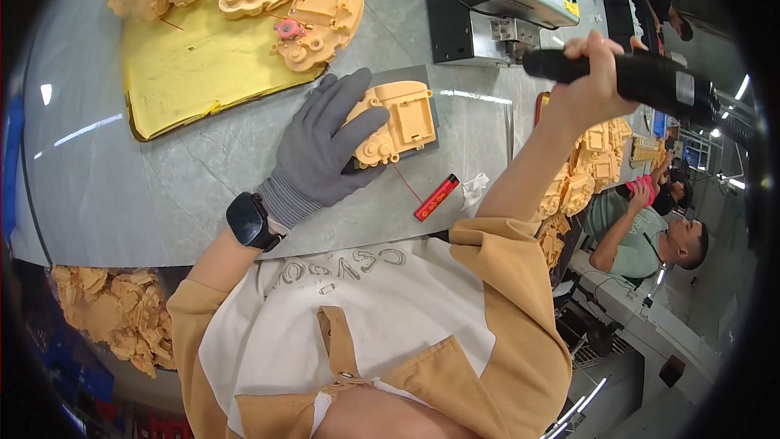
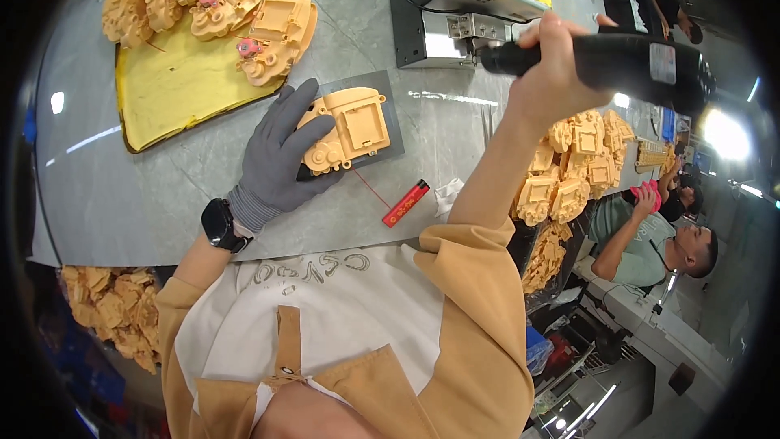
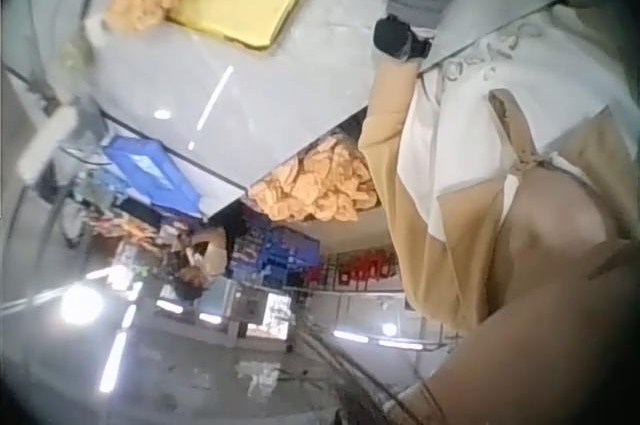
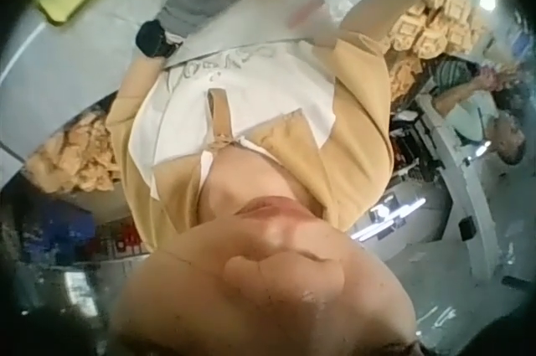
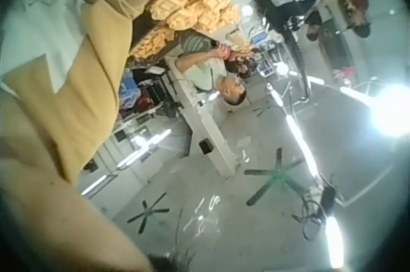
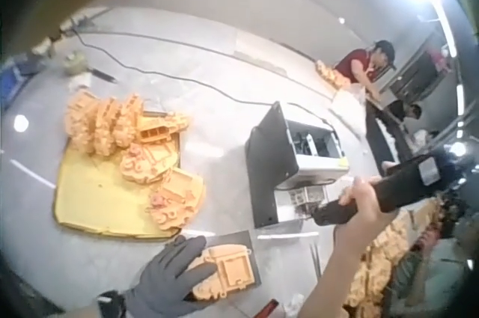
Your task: The person fastens plastic components by placing them on a fixture, driving screws into them using an electric screwdriver, and setting the assembled parts onto a tray.
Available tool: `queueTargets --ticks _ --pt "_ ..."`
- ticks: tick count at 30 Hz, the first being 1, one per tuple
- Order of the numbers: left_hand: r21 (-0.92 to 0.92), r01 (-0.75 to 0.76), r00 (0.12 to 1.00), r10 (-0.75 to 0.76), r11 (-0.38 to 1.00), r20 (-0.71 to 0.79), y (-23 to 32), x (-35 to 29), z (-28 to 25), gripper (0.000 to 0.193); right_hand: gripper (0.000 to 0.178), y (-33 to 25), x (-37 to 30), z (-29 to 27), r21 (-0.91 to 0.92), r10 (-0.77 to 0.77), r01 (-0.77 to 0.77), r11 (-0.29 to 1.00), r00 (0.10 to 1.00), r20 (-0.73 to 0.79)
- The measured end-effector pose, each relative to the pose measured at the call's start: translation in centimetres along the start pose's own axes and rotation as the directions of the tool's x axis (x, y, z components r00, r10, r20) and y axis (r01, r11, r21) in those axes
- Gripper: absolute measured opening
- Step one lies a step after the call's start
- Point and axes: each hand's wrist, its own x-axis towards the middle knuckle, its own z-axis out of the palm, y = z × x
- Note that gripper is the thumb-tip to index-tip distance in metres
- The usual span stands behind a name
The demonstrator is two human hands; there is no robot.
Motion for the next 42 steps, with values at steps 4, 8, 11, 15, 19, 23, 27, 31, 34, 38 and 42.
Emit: queueTargets --ticks 4,8,11,15,19,23,27,31,34,38,42 --pt "0.038 0.045 0.999 -0.045 0.998 -0.016 -0.1 -0.4 -0.1 0.072 0.050 -4.0 -5.4 -0.5 0.357 0.159 -0.171 0.918 0.985 0.062" --pt "-0.024 0.024 0.995 -0.026 0.999 -0.100 -0.2 -0.4 0.6 0.075 0.052 -9.1 -8.6 0.6 0.471 0.078 -0.271 0.840 0.918 0.389" --pt "-0.031 0.040 0.994 -0.043 0.999 -0.096 -0.3 -0.4 0.4 0.079 0.059 -9.1 -9.0 0.8 0.453 0.059 -0.340 0.824 0.847 0.528" --pt "-0.011 0.049 0.995 -0.049 0.999 -0.086 -0.3 -0.6 0.2 0.082 0.059 -8.5 -9.8 2.0 0.451 -0.027 -0.335 0.827 0.778 0.628" --pt "-0.031 0.050 0.993 -0.052 0.998 -0.104 -0.3 -0.6 0.3 0.082 0.058 -8.6 -10.5 2.7 0.413 -0.018 -0.313 0.855 0.778 0.628" --pt "-0.039 0.062 0.992 -0.065 0.997 -0.108 -0.2 -0.6 0.5 0.082 0.051 -8.5 -11.1 3.5 0.342 0.002 -0.252 0.905 0.807 0.590" --pt "-0.029 0.082 0.990 -0.084 0.996 -0.115 -0.1 -0.5 0.3 0.082 0.049 -8.3 -11.0 3.4 0.380 -0.006 -0.289 0.879 0.790 0.613" --pt "-0.052 0.101 0.991 -0.105 0.994 -0.084 -0.2 -0.6 0.2 0.083 0.051 -8.2 -11.5 3.7 0.419 -0.034 -0.292 0.859 0.786 0.617" --pt "-0.053 0.096 0.993 -0.099 0.994 -0.067 -0.3 -0.7 0.0 0.083 0.051 -8.4 -11.5 4.2 0.386 -0.045 -0.287 0.877 0.751 0.659" --pt "-0.005 0.086 0.993 -0.086 0.996 -0.081 0.0 -0.4 0.2 0.079 0.052 -8.5 -11.9 4.2 0.379 -0.019 -0.282 0.881 0.781 0.625" --pt "0.034 0.062 0.990 -0.057 0.998 -0.128 0.2 -0.5 0.2 0.076 0.051 -8.5 -12.3 4.4 0.370 0.005 -0.245 0.896 0.840 0.543"
